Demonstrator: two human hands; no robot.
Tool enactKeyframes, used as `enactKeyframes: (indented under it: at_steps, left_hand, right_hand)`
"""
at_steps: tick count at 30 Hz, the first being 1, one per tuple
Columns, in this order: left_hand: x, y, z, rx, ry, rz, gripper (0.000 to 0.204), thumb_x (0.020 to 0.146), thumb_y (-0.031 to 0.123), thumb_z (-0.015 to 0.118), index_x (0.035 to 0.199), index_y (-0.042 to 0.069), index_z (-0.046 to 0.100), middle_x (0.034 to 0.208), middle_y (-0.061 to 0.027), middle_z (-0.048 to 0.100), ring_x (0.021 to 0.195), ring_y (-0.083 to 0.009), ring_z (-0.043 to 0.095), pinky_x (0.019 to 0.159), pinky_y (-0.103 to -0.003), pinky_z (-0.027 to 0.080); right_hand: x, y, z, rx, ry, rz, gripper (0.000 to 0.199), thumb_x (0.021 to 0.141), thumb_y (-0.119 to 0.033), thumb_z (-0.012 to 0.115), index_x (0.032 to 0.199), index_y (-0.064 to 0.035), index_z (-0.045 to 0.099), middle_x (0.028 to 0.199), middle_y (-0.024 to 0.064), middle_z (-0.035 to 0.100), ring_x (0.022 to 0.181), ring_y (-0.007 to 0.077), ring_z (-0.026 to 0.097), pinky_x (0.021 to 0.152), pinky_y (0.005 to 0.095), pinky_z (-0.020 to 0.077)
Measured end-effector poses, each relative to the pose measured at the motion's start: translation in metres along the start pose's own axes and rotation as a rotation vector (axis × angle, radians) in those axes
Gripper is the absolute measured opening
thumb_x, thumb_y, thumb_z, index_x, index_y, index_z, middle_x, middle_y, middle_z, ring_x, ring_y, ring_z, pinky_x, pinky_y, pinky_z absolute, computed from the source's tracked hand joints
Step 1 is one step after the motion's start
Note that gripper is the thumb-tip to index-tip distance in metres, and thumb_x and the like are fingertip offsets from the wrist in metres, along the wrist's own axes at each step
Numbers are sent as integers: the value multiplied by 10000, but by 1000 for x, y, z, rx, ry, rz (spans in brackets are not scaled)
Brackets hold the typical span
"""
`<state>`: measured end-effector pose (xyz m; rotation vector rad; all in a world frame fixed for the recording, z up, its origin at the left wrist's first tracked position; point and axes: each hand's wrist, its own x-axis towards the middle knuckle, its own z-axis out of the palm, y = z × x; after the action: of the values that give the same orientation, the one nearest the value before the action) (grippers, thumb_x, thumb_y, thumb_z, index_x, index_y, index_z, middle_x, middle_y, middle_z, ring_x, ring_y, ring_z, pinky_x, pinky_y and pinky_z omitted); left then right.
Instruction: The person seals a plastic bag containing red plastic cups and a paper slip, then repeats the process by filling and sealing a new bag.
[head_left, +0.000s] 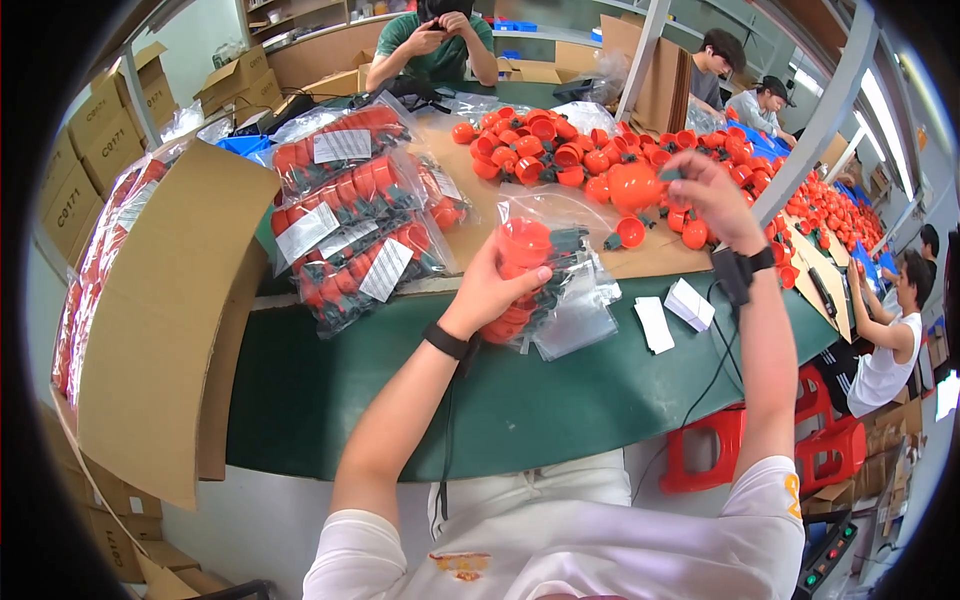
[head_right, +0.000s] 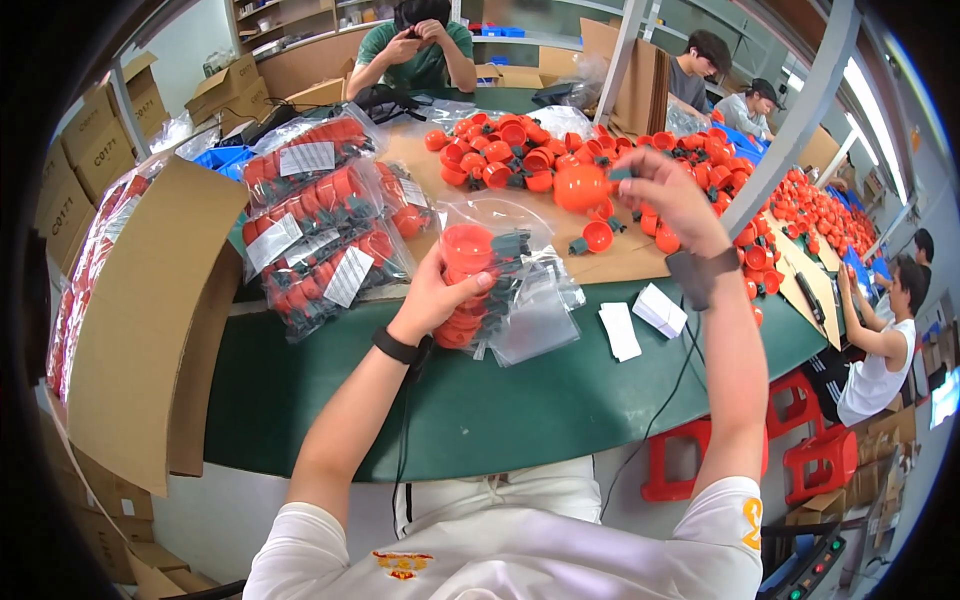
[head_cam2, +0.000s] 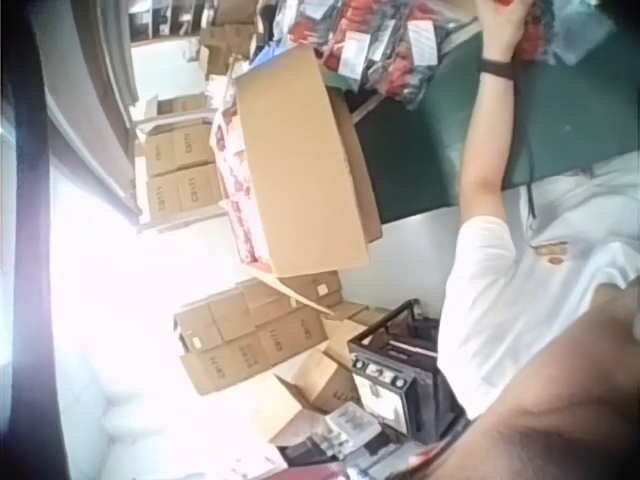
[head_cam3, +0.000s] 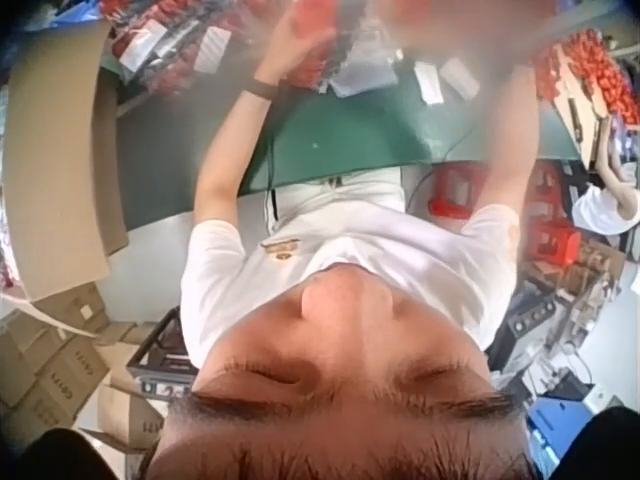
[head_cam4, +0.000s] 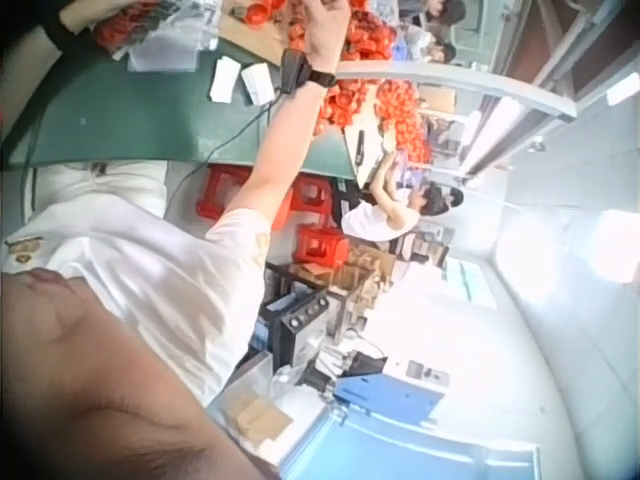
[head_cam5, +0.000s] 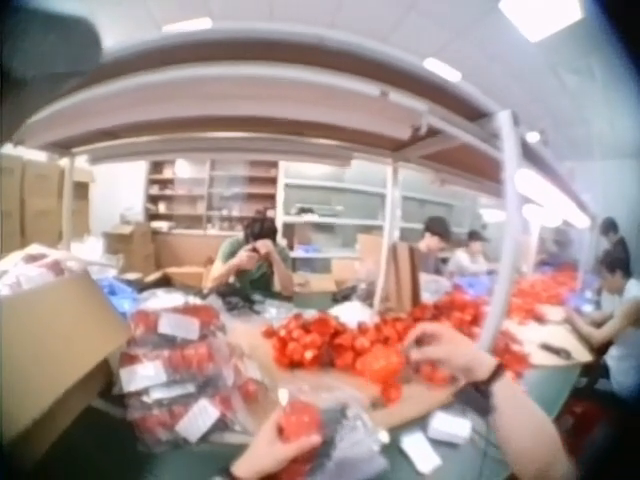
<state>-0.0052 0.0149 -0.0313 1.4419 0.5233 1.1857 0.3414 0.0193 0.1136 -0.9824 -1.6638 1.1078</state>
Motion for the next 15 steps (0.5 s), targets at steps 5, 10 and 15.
enactKeyframes:
  at_steps: [5,10,15]
  left_hand:
    - [-2,7,5,140,-57,45,686,820,198,860,1368,5,496,1266,-75,627,1166,-159,599,1034,-341,478]
    - [-1,4,13,106,-84,46,713,808,215,873,1373,2,495,1270,-78,634,1143,-162,613,1020,-338,489]
    - [-2,2,14,57,-73,45,722,814,222,871,1385,1,488,1293,-89,627,1158,-163,606,1023,-344,486]
  right_hand:
    - [0,-79,58,-400,-151,-101,244,871,-41,708,1107,-34,644,1068,8,650,939,89,620,852,257,514]
    - [15,-86,80,-717,-340,-76,241,841,-69,738,1073,-37,679,1033,-12,681,840,63,597,742,250,504]
    - [22,-71,94,-607,-412,-51,204,852,-31,739,1050,-23,691,1083,29,686,969,115,647,867,268,525]
